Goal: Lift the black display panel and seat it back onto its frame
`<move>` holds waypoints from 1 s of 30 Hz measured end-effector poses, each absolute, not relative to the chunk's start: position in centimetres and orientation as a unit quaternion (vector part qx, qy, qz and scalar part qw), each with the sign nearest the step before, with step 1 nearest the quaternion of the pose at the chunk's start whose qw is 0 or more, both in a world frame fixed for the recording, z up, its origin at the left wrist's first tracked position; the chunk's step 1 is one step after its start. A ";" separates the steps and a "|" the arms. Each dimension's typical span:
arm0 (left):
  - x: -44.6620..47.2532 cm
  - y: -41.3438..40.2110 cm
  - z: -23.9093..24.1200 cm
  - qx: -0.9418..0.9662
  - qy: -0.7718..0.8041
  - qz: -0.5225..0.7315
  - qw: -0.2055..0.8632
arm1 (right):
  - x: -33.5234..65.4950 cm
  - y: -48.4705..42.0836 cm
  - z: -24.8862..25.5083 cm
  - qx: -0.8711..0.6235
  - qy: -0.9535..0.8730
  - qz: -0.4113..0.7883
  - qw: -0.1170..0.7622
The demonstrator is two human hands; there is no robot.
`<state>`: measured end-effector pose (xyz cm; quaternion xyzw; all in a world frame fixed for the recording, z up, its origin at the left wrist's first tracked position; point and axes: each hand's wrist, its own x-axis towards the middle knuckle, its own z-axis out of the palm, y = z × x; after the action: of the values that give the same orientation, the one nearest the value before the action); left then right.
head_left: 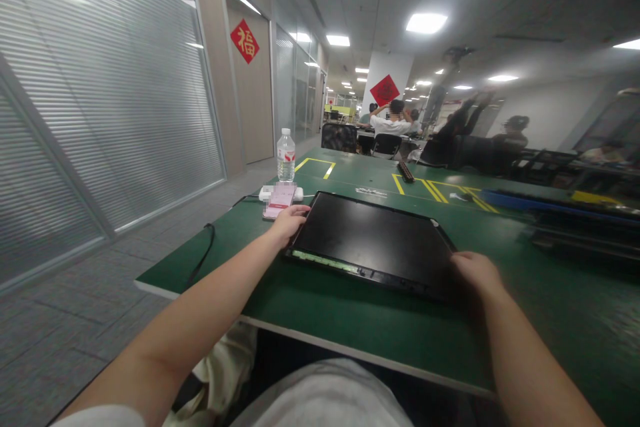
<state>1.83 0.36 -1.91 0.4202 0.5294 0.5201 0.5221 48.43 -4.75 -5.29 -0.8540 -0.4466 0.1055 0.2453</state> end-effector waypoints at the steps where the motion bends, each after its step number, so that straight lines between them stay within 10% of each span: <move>1: 1.8 0.4 -1.9 0.411 0.532 0.519 0.528 | 48.5 -4.7 -5.4 -0.854 -0.446 0.105 0.246; 30: 2.0 -0.3 -1.2 0.381 0.452 0.477 0.650 | 49.4 -4.3 -6.2 -0.845 -0.460 0.104 0.253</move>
<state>1.97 -0.31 -1.22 0.3814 0.4519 0.4773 0.6501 49.42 -4.25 -6.17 -0.8449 -0.4598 0.1044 0.2527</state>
